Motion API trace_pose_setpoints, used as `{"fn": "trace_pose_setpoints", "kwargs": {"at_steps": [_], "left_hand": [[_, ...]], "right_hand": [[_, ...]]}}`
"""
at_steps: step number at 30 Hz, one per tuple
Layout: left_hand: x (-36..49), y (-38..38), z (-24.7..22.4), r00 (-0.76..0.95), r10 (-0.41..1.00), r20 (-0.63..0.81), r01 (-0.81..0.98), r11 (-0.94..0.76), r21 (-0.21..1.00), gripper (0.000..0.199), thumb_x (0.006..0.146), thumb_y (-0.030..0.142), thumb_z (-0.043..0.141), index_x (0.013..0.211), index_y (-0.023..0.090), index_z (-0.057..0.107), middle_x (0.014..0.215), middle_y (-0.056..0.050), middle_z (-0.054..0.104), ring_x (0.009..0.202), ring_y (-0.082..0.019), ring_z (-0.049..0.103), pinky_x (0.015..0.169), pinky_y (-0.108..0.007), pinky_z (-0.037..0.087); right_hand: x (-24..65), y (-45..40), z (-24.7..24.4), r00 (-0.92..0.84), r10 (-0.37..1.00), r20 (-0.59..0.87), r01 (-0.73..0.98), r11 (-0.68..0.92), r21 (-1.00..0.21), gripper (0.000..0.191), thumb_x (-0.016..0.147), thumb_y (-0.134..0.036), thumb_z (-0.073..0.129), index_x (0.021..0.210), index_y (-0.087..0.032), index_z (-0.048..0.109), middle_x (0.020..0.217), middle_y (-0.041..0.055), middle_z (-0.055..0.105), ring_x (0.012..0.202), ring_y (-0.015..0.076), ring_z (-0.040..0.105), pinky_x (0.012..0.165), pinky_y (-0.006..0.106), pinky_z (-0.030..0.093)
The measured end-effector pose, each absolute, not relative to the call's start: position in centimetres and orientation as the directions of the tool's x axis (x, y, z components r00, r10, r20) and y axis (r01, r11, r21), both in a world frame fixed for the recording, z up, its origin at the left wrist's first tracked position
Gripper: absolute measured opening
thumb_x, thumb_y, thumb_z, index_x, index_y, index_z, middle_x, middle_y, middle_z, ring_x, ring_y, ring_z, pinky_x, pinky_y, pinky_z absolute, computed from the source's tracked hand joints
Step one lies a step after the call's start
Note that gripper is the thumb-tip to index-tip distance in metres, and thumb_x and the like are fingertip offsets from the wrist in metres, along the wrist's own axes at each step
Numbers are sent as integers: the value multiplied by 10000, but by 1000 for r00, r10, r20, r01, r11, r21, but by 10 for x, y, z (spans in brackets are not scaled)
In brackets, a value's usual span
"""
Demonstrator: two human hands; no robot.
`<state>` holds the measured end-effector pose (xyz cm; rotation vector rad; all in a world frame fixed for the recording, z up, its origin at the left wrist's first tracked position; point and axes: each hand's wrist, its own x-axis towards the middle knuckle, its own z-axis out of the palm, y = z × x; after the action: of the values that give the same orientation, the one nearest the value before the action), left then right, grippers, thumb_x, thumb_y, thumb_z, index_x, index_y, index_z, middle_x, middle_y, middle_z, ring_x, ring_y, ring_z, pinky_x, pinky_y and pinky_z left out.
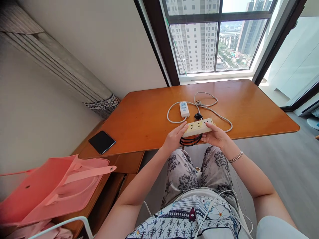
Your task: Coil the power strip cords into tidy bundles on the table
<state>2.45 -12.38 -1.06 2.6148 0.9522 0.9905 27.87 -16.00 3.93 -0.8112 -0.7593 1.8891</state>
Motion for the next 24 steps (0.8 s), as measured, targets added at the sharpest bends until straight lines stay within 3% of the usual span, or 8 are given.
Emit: {"fn": "trace_pose_setpoints", "kwargs": {"at_steps": [3, 6, 12, 17, 21, 24], "left_hand": [[25, -124, -14, 589, 609, 531, 503, -791, 348, 715, 865, -20, 458, 1531, 235, 507, 1602, -128, 489, 1477, -262, 485, 1195, -458, 458], [24, -123, -13, 602, 593, 534, 487, -803, 343, 720, 874, -29, 442, 1533, 255, 504, 1610, -112, 482, 1492, -251, 465, 1213, -464, 439], [15, -120, -7, 607, 540, 583, 435, -840, 325, 572, 954, 61, 431, 1478, 243, 571, 1588, -117, 509, 1492, -244, 465, 1219, -459, 439], [15, -122, 3, 659, 473, 585, 315, -880, 356, 425, 1021, 176, 437, 1379, 251, 653, 1513, -116, 594, 1459, -236, 507, 1211, -484, 447], [23, -124, 15, 737, 437, 516, 220, -877, 428, 380, 1043, 230, 437, 1325, 269, 689, 1482, -115, 621, 1460, -236, 506, 1213, -495, 441], [28, -122, 21, 765, 401, 503, 165, -878, 449, 357, 1041, 248, 461, 1299, 283, 705, 1472, -114, 630, 1461, -244, 506, 1208, -506, 446]], "right_hand": [[278, -159, 35, -222, 959, -177, -538, -272, -798, 410, 765, -470, 759, 1080, -245, 625, 1098, 110, 749, 1161, 324, 673, 956, 518, 576], [279, -157, 33, -199, 963, -182, -564, -264, -782, 437, 763, -561, 698, 1045, -234, 634, 1103, 134, 740, 1161, 371, 656, 928, 579, 560], [289, -155, 34, -379, 895, -234, -493, -409, -768, 420, 807, -519, 637, 1099, -217, 639, 1092, 126, 758, 1113, 317, 693, 984, 515, 547], [305, -143, 35, -524, 805, -278, -319, -488, -813, 591, 822, -687, 598, 1135, -188, 648, 1132, 147, 756, 1041, 324, 735, 875, 511, 593], [306, -138, 40, -613, 754, -235, -167, -414, -895, 612, 749, -487, 811, 1271, -214, 646, 1175, 96, 760, 954, 246, 753, 786, 378, 618], [298, -142, 47, -628, 754, -192, 31, -222, -975, 580, 727, -343, 869, 1261, -223, 677, 1127, 49, 769, 836, 179, 732, 674, 270, 592]]}}
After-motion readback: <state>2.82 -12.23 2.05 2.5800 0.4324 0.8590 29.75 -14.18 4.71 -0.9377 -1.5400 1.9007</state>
